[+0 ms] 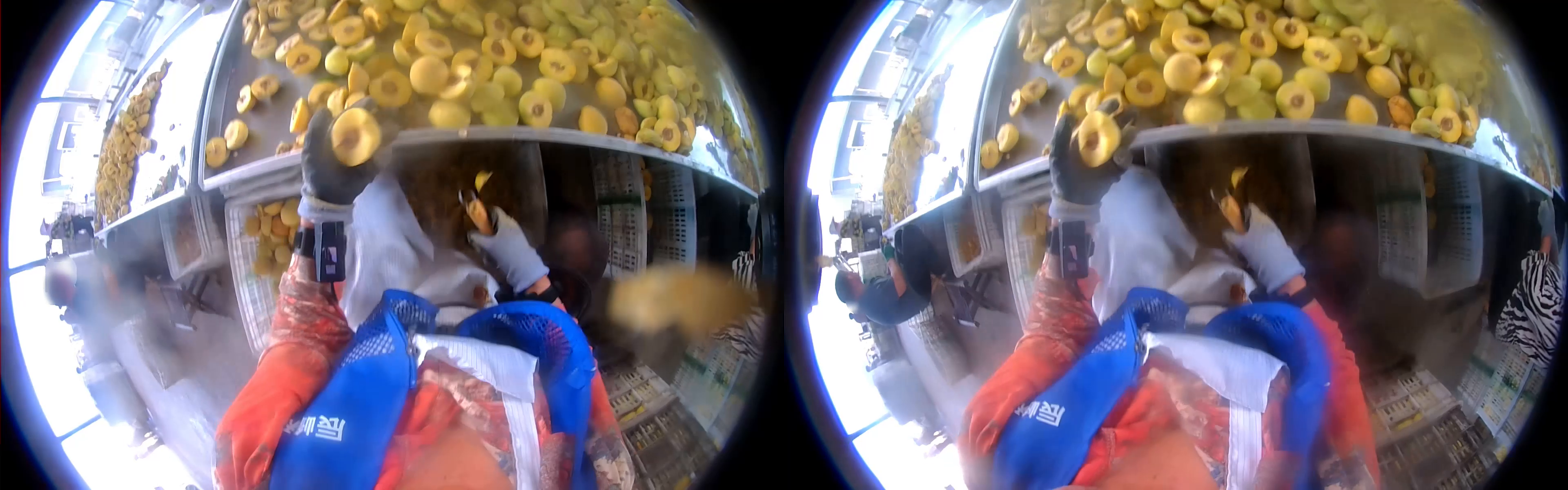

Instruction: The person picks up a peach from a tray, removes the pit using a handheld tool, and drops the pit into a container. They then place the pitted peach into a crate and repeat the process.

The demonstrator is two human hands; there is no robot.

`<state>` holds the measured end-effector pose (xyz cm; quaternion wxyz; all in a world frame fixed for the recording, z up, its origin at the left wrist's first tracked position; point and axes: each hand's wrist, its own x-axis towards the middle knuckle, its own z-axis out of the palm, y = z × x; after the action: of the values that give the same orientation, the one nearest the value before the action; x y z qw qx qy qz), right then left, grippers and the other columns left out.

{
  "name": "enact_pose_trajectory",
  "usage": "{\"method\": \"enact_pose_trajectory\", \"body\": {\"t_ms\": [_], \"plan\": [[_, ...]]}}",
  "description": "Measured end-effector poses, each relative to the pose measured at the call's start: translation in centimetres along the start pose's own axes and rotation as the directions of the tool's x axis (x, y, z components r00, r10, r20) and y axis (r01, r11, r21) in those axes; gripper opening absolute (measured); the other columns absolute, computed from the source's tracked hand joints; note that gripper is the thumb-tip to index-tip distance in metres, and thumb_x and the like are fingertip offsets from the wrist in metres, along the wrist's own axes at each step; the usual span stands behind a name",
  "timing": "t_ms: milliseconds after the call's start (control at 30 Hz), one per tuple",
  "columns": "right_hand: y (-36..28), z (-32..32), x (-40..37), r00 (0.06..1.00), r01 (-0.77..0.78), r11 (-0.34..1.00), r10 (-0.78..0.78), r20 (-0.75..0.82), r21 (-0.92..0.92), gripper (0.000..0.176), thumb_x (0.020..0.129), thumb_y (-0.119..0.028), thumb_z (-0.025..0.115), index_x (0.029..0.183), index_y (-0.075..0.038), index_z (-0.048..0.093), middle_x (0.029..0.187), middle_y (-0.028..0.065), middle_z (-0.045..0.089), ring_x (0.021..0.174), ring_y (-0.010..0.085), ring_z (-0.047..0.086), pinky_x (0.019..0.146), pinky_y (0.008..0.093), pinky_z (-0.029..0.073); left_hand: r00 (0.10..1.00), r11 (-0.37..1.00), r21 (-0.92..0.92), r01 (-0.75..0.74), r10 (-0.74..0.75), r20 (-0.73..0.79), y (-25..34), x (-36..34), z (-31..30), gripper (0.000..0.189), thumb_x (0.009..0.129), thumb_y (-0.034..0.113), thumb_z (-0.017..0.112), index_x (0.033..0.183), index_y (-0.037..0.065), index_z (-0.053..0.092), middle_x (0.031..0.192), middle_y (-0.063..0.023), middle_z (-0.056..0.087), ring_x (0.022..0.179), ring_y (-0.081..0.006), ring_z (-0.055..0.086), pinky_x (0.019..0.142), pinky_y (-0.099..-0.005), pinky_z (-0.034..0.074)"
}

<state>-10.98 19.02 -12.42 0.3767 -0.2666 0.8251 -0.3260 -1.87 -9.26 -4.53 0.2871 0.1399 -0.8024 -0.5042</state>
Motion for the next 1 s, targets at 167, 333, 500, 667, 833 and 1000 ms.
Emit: {"method": "enact_pose_trajectory", "body": {"t_ms": [167,333,500,667,833,1000], "plan": [[1.0,0.7,-0.8,0.984,0.032,0.997,-0.045,-0.173,-0.073,0.048,0.074,-0.028,0.072,0.111,-0.003,0.055,0.098,0.0208,0.064,0.094,0.0389,0.06,0.082,0.0419,0.048,0.959,0.778,-0.57,0.266,-0.153,0.239,2.8,-2.2,3.0,0.041,0.091,0.011,0.054,0.129,-0.001,0.045,0.125,-0.0173,0.056,0.111,-0.0283,0.058,0.089,-0.0368,0.051],[-7.4,-0.7,-2.9,0.885,0.362,0.932,-0.353,-0.303,-0.028,0.039,0.076,-0.025,0.071,0.106,-0.004,0.057,0.09,0.0216,0.063,0.086,0.0407,0.06,0.073,0.0427,0.049,0.998,0.948,-0.316,0.037,-0.019,0.061,4.4,-3.8,5.1,0.036,0.091,-0.001,0.052,0.126,-0.006,0.048,0.112,-0.0161,0.063,0.104,-0.0262,0.061,0.091,-0.0337,0.05],[-9.3,0.1,-2.1,0.893,0.307,0.949,-0.314,-0.324,-0.073,0.036,0.076,-0.026,0.071,0.102,-0.004,0.058,0.088,0.021,0.064,0.082,0.04,0.062,0.07,0.0423,0.049,0.997,0.923,-0.38,0.06,-0.075,-0.026,5.0,-5.0,6.5,0.038,0.091,-0.004,0.048,0.128,0.004,0.05,0.114,-0.0158,0.061,0.104,-0.0254,0.06,0.091,-0.0332,0.049],[-9.4,1.6,-2.4,0.936,0.301,0.94,-0.258,-0.24,0.16,0.034,0.078,-0.027,0.07,0.099,-0.003,0.059,0.083,0.0184,0.064,0.074,0.0345,0.063,0.066,0.0395,0.049,0.959,0.989,-0.146,0.012,-0.052,-0.278,8.1,-4.9,8.2,0.027,0.089,0.012,0.064,0.112,-0.002,0.062,0.105,-0.0087,0.065,0.094,-0.0137,0.059,0.08,-0.0255,0.049],[-10.8,-1.0,-4.9,0.977,-0.054,0.801,-0.081,0.197,0.597,0.023,0.079,-0.022,0.067,0.093,-0.005,0.059,0.065,0.0069,0.058,0.049,0.019,0.055,0.046,0.0314,0.043,0.872,0.784,-0.504,0.363,-0.477,-0.113,10.6,-5.2,8.2,0.026,0.089,0.01,0.065,0.111,-0.004,0.064,0.103,-0.0077,0.067,0.091,-0.0121,0.061,0.079,-0.0233,0.049],[-10.6,-2.5,-6.0,0.928,-0.175,0.738,-0.097,0.359,0.652,0.017,0.079,-0.019,0.065,0.088,-0.006,0.059,0.059,0.0018,0.051,0.042,0.0116,0.045,0.039,0.0266,0.035,0.932,0.828,-0.457,0.325,-0.363,0.005,8.9,-5.2,8.6,0.026,0.089,0.007,0.064,0.113,-0.004,0.063,0.106,-0.0099,0.067,0.093,-0.013,0.061,0.082,-0.0235,0.049]]}}
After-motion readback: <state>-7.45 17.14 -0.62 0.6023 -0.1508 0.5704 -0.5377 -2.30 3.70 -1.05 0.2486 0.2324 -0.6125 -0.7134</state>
